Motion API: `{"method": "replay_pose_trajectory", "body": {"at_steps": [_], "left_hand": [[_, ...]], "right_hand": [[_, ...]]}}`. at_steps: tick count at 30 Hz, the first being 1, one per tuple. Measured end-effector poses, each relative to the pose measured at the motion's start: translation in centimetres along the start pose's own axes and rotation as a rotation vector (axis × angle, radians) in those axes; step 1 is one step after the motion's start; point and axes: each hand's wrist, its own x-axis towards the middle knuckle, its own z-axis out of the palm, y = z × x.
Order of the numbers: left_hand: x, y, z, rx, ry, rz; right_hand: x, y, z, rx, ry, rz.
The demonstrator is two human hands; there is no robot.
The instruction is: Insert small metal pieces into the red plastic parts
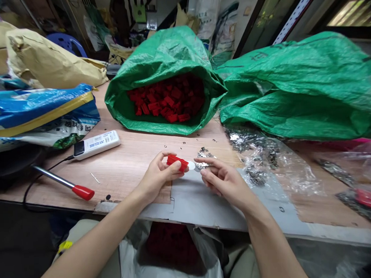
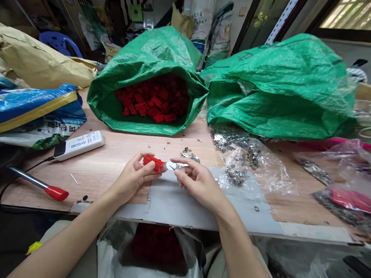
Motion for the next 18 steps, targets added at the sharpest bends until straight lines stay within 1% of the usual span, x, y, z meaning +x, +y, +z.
{"method": "replay_pose_trajectory", "body": {"at_steps": [3,5,6,10,14,18], "left_hand": [[0.0,1.0,0.1,-0.305,0.017,-0.191],[-0.1,1.3,0.2,-0.430,0.013,-0.300],[-0.1,1.4,0.2,-0.480,-0.007,-0.335],[-0.1,1.3,0.4,-0.622,-0.105,-0.383],[0.0,1.2,0.1,-0.727,-0.131,-0.446],[0.0,1.2,-0.3,-0.823,-0.196,-0.477]], "right_hand": [[-0.1,-0.1,1.0,-0.134,0.048,-0.232],[-0.1,0.1,1.8,-0.224,0.064,-0.344],[0.0,0.2,2.1,-0.262,0.068,-0.388],[0.4,0.6,3.0,-0.364,0.100,-0.509],[0.9,0.8,3.3,-0.431,0.155,-0.614],[1.2,0.5,3.5,-0.488,0.179,-0.736]]}}
